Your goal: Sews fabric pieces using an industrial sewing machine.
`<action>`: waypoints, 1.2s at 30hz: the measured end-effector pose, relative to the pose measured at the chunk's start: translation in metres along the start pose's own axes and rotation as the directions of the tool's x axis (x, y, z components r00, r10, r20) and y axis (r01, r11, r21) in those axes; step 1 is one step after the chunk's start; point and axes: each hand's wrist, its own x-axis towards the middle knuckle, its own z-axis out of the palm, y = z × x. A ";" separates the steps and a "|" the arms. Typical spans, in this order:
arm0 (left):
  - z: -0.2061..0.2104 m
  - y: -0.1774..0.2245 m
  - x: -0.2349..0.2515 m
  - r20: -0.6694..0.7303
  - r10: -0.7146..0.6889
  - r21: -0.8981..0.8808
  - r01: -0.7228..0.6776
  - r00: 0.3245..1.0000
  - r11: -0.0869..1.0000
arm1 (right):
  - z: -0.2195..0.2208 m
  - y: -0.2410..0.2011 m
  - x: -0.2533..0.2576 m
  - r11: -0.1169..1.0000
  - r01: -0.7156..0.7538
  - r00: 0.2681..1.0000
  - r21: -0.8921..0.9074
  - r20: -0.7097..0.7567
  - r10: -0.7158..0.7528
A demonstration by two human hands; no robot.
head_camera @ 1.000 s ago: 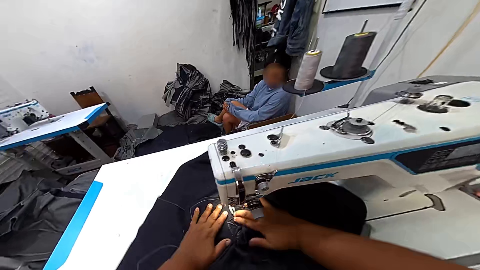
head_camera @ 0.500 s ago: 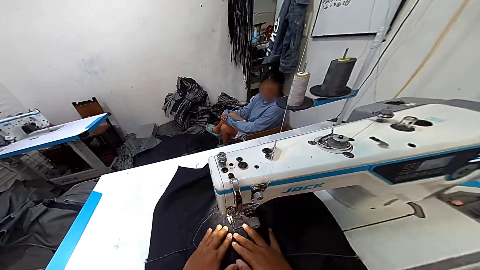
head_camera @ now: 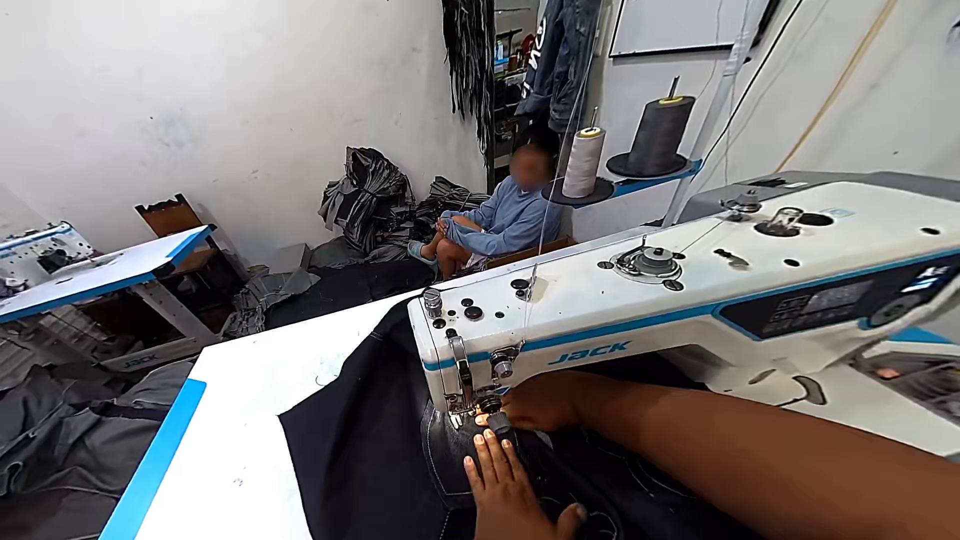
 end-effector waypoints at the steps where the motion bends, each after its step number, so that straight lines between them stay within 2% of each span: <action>1: -0.005 0.007 0.003 0.046 -0.028 0.003 0.027 0.999 1.000 | -0.004 0.000 0.000 1.000 0.000 1.000 0.009 0.028 0.000; 8: -0.021 0.010 0.006 0.059 -0.051 -0.006 0.052 0.997 0.999 | 0.000 0.003 -0.004 0.999 -0.013 1.000 -0.053 -0.019 0.012; 13: 0.014 -0.003 0.006 -0.160 0.032 0.071 -0.021 0.987 0.997 | -0.003 -0.002 -0.004 0.994 -0.055 0.998 -0.097 0.034 0.058; 18: -0.011 0.004 0.006 -0.060 -0.049 -0.028 0.048 0.997 0.998 | 0.004 0.003 -0.002 0.993 -0.031 1.000 -0.115 -0.005 0.030; 21: -0.002 -0.005 0.007 -0.159 -0.016 -0.097 0.000 0.987 0.995 | 0.014 0.009 -0.001 0.990 -0.007 0.999 -0.139 -0.045 0.001; 24: 0.012 -0.015 0.006 -0.265 0.057 -0.052 -0.073 0.962 0.996 | 0.021 0.012 -0.002 0.988 0.003 0.996 -0.152 -0.090 -0.017; 36: 0.012 -0.015 0.004 -0.252 0.063 0.008 -0.063 0.966 0.998 | 0.023 0.015 0.000 0.985 0.010 0.996 -0.172 -0.089 -0.026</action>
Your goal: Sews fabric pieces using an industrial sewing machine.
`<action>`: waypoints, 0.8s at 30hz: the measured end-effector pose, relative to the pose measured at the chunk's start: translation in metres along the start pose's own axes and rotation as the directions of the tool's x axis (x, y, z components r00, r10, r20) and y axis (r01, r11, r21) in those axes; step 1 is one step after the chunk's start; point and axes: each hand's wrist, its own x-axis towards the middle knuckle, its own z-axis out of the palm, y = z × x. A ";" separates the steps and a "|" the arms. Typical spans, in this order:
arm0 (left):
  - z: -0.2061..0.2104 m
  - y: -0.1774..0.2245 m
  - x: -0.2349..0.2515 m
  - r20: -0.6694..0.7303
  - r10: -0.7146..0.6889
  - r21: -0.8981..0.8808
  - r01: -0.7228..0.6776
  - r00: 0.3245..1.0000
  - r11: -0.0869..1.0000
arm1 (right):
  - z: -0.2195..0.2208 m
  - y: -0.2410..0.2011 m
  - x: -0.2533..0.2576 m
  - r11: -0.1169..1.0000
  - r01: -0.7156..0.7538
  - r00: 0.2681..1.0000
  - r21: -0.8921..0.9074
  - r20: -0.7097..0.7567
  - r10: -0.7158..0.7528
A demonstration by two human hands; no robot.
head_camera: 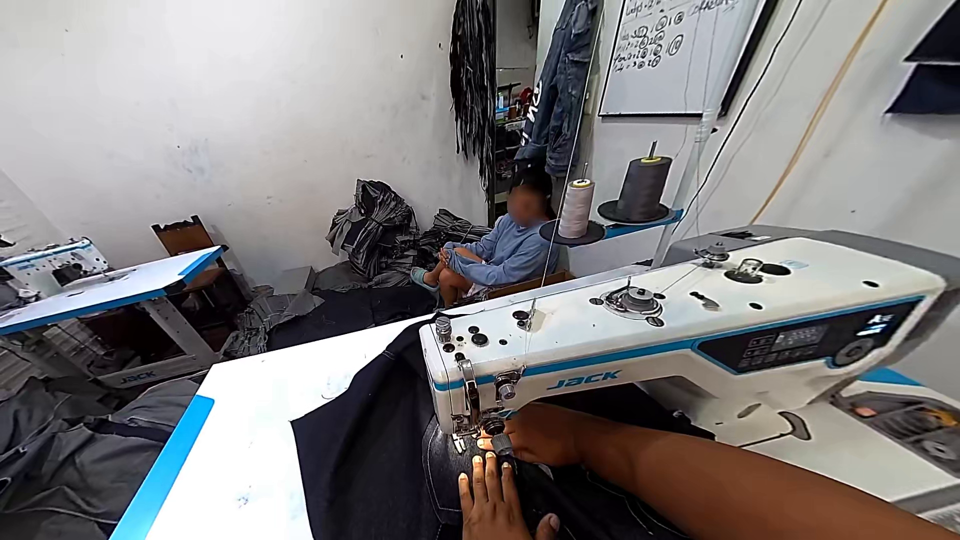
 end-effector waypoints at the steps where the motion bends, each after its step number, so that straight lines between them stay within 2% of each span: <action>1: 0.000 0.000 0.000 -0.010 0.001 -0.004 -0.001 1.000 1.000 | -0.002 -0.002 0.000 1.000 -0.017 1.000 0.007 0.013 0.017; 6: -0.003 0.000 0.003 0.027 -0.013 -0.002 0.014 1.000 1.000 | -0.003 -0.003 0.000 1.000 -0.027 1.000 0.010 0.010 0.027; 9: -0.003 -0.006 0.001 0.021 0.006 -0.008 -0.006 1.000 1.000 | 0.009 -0.003 0.000 1.000 -0.025 0.996 0.018 -0.085 0.027; 12: 0.002 -0.038 -0.006 -0.079 0.185 0.016 -0.184 0.980 0.983 | 0.027 -0.011 -0.002 0.991 -0.098 0.980 0.088 -0.167 0.112; 13: 0.001 -0.058 -0.007 -0.102 0.296 0.037 -0.294 0.950 0.955 | 0.030 -0.018 -0.004 0.984 -0.140 0.976 0.107 -0.151 0.156; 15: -0.013 -0.103 -0.005 -0.008 0.522 0.047 -0.521 0.853 0.852 | 0.038 -0.040 -0.009 0.967 -0.223 0.962 0.122 -0.134 0.239; 17: -0.033 -0.145 0.014 0.133 0.711 0.077 -0.722 0.691 0.688 | 0.041 -0.074 -0.005 0.921 -0.356 0.923 0.159 -0.093 0.373; 18: -0.043 -0.160 0.026 0.209 0.763 0.093 -0.790 0.611 0.606 | 0.046 -0.093 0.002 0.894 -0.415 0.892 0.170 -0.117 0.436; 20: -0.063 -0.178 0.046 0.346 0.799 0.093 -0.865 0.492 0.493 | 0.055 -0.128 0.021 0.830 -0.521 0.809 0.200 -0.193 0.555; 22: -0.078 -0.190 0.066 0.419 0.811 0.068 -0.905 0.408 0.420 | 0.050 -0.148 0.043 0.759 -0.608 0.739 0.234 -0.183 0.648; 24: -0.083 -0.201 0.079 0.432 0.836 0.028 -0.931 0.340 0.364 | 0.043 -0.160 0.058 0.712 -0.662 0.711 0.233 -0.104 0.696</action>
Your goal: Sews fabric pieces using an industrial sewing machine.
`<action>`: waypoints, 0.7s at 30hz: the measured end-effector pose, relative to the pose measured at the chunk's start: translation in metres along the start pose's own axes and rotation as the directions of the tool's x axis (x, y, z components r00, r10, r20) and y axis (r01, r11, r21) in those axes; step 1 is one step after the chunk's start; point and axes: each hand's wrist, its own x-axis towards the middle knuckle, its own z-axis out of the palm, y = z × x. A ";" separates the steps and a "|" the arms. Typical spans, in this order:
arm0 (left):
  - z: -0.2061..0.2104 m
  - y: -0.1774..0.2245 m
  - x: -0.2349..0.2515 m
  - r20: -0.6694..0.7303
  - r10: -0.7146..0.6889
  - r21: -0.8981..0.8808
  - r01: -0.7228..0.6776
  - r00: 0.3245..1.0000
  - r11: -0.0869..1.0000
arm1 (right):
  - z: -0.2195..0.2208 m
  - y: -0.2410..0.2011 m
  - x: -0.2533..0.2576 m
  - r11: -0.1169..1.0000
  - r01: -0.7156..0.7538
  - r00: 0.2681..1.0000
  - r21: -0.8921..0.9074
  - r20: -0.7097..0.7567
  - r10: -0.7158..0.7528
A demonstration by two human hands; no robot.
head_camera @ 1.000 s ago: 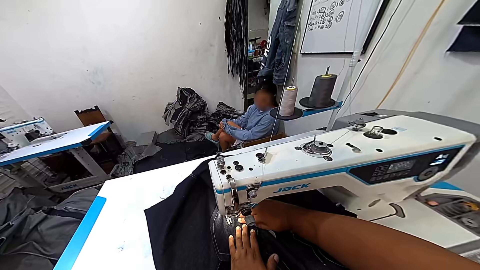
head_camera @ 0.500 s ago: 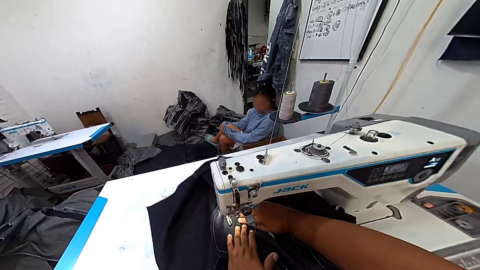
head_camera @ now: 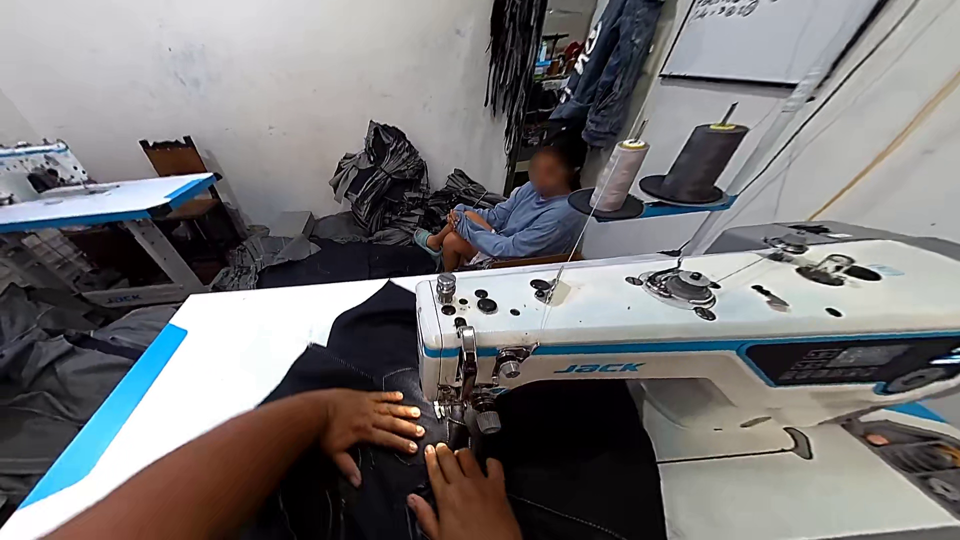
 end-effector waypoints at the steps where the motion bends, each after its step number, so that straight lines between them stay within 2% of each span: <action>1: 0.001 -0.004 -0.002 -0.003 0.024 -0.013 -0.024 1.000 1.000 | -0.002 -0.006 0.000 1.000 -0.023 0.998 -0.009 0.056 0.024; 4: 0.002 -0.012 -0.004 -0.002 0.053 -0.030 -0.053 0.999 0.998 | -0.007 -0.008 0.003 0.999 -0.031 0.988 -0.039 0.147 0.036; 7: 0.004 -0.011 -0.003 -0.009 0.027 -0.042 -0.027 1.000 0.999 | -0.004 0.001 0.004 0.998 0.010 0.995 -0.054 0.105 -0.004; 10: 0.004 -0.003 -0.006 -0.007 -0.054 -0.010 0.054 0.999 0.998 | -0.009 0.013 0.012 0.998 0.052 0.990 -0.040 0.131 -0.046; 12: 0.006 0.003 -0.006 -0.012 -0.106 -0.012 0.106 0.994 0.994 | -0.006 0.027 0.017 0.992 0.120 0.991 -0.027 0.053 -0.119; 15: 0.016 0.012 -0.002 -0.082 -0.167 0.028 0.170 0.982 0.985 | -0.009 0.051 0.025 0.976 0.220 0.973 0.004 0.074 -0.219; 17: 0.020 0.021 0.001 -0.104 -0.241 0.028 0.245 0.965 0.969 | -0.014 0.064 0.031 0.961 0.276 0.952 -0.016 0.141 -0.271; 21: 0.019 0.039 0.008 -0.069 -0.398 0.019 0.401 0.915 0.916 | -0.018 0.083 0.043 0.916 0.394 0.917 -0.079 0.104 -0.386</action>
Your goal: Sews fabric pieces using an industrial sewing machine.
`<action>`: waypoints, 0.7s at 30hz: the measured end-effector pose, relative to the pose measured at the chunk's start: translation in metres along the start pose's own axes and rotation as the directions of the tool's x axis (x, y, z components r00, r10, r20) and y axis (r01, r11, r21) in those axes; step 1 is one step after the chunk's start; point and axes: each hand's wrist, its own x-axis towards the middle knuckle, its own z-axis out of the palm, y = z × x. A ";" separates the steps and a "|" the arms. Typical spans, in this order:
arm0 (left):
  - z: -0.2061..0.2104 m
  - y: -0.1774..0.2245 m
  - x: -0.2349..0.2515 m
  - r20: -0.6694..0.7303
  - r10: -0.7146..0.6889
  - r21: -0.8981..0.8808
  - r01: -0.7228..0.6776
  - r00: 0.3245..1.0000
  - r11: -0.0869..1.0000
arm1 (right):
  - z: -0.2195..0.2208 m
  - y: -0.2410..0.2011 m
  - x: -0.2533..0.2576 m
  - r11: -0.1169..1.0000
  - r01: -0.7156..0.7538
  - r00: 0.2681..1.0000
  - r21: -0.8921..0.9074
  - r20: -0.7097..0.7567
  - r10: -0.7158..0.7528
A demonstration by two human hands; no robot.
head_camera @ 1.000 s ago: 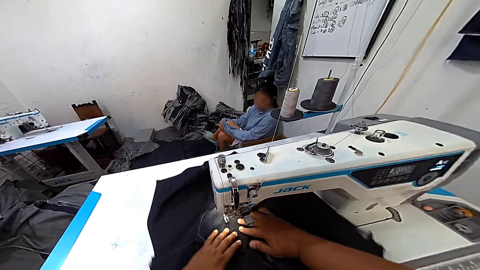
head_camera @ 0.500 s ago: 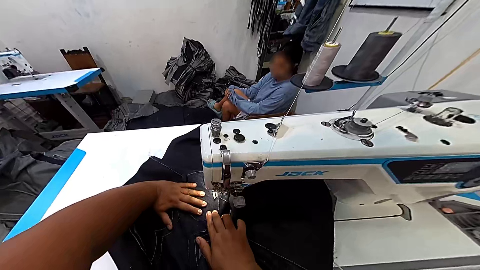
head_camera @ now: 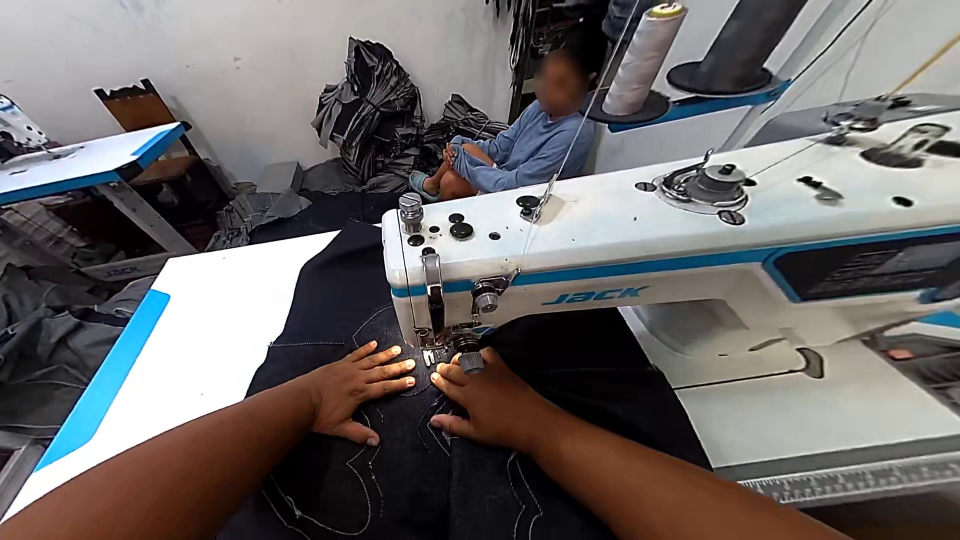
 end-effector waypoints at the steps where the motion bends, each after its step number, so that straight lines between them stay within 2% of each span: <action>1: 0.000 0.004 0.001 0.008 -0.036 -0.008 0.036 0.999 0.999 | -0.001 0.004 0.001 1.000 0.020 1.000 -0.013 -0.008 -0.020; 6: -0.001 0.031 0.008 0.063 -0.250 -0.068 0.254 0.966 0.965 | -0.005 0.033 0.007 0.989 0.142 0.987 -0.042 -0.075 -0.144; 8: -0.006 0.054 0.016 0.111 -0.388 -0.101 0.399 0.915 0.911 | -0.014 0.044 0.009 0.983 0.179 0.982 -0.048 -0.045 -0.181; 10: -0.008 0.078 0.026 0.099 -0.508 -0.158 0.518 0.856 0.841 | -0.025 0.052 0.010 0.976 0.201 0.977 -0.087 -0.055 -0.206; 11: -0.009 0.088 0.029 0.092 -0.546 -0.191 0.553 0.832 0.811 | -0.030 0.049 0.008 0.979 0.172 0.982 -0.107 -0.055 -0.179; 13: -0.017 0.095 0.031 0.079 -0.570 -0.272 0.568 0.818 0.777 | -0.033 0.022 0.003 0.995 -0.046 0.999 -0.092 -0.012 0.045; 15: -0.031 0.077 0.026 -0.044 -0.530 -0.303 0.494 0.847 0.815 | -0.029 -0.023 -0.001 0.945 -0.325 0.943 0.031 0.088 0.322; 17: -0.037 0.038 0.020 -0.173 -0.324 -0.171 0.295 0.930 0.940 | -0.014 -0.054 -0.005 0.871 -0.470 0.878 0.143 0.177 0.445; 19: -0.029 0.003 0.016 -0.121 -0.032 -0.079 0.023 0.992 0.997 | 0.009 -0.064 -0.007 0.846 -0.506 0.863 0.169 0.115 0.493; 20: -0.020 -0.006 0.014 -0.099 0.039 -0.094 -0.048 0.994 0.994 | 0.015 -0.063 -0.008 0.852 -0.495 0.868 0.171 0.073 0.490; 21: -0.014 -0.010 0.013 -0.116 0.052 -0.119 -0.066 0.992 0.991 | 0.017 -0.056 -0.008 0.865 -0.473 0.880 0.165 0.041 0.473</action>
